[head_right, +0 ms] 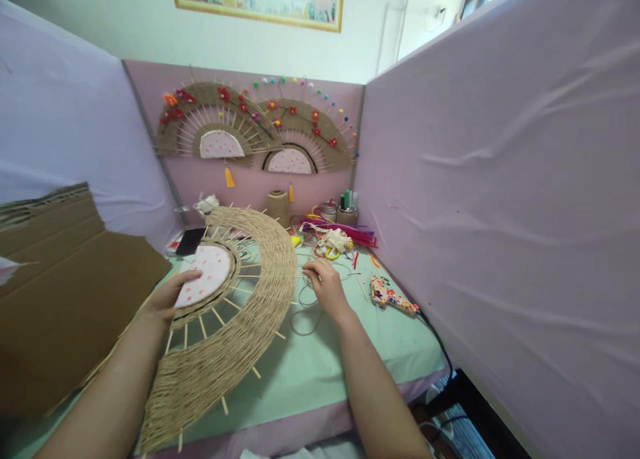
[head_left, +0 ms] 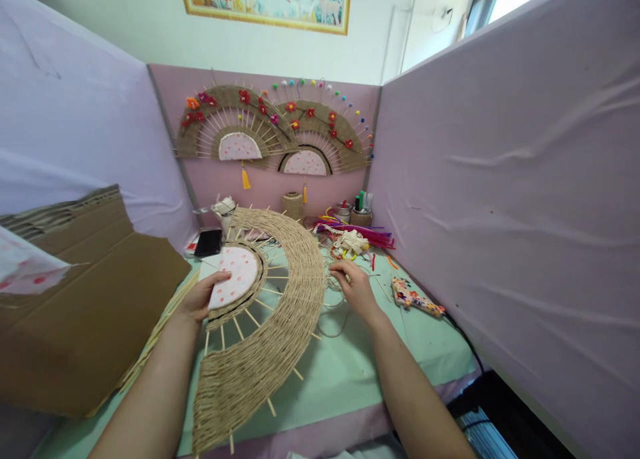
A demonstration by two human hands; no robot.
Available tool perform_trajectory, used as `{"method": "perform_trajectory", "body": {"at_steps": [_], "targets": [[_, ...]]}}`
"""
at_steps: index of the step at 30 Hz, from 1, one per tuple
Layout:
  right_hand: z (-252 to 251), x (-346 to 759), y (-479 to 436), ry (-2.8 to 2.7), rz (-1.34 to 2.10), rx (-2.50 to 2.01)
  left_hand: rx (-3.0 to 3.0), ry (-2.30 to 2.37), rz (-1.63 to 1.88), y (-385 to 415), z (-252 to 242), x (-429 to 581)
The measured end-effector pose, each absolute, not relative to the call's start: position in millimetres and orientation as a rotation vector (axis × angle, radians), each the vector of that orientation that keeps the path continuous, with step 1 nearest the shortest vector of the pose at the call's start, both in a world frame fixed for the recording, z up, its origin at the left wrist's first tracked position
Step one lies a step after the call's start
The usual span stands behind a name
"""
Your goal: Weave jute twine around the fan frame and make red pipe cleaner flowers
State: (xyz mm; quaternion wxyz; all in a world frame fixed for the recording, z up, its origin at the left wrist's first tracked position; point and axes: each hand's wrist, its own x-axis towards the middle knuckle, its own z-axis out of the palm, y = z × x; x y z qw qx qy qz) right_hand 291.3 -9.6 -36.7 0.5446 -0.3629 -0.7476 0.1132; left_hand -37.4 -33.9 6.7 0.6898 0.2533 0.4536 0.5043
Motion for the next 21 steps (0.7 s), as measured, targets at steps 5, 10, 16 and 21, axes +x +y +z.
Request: {"method": "perform_trajectory", "body": {"at_steps": [5, 10, 16, 21], "targets": [[-38.8, 292.3, -7.4, -1.794, 0.242, -0.823, 0.578, 1.029, 1.118, -33.4, 6.1, -37.0], [-40.0, 293.5, -7.2, -1.776, 0.236, -0.836, 0.583, 1.03, 1.133, -32.8, 4.5, -37.8], [-37.9, 294.5, -9.0, -1.76, 0.242, -0.843, 0.56, 1.035, 1.143, -32.0, 4.3, -38.1], [-36.0, 295.0, -11.0, -1.752, 0.25, -0.853, 0.551, 1.039, 1.147, -31.5, 3.7, -37.9]]}}
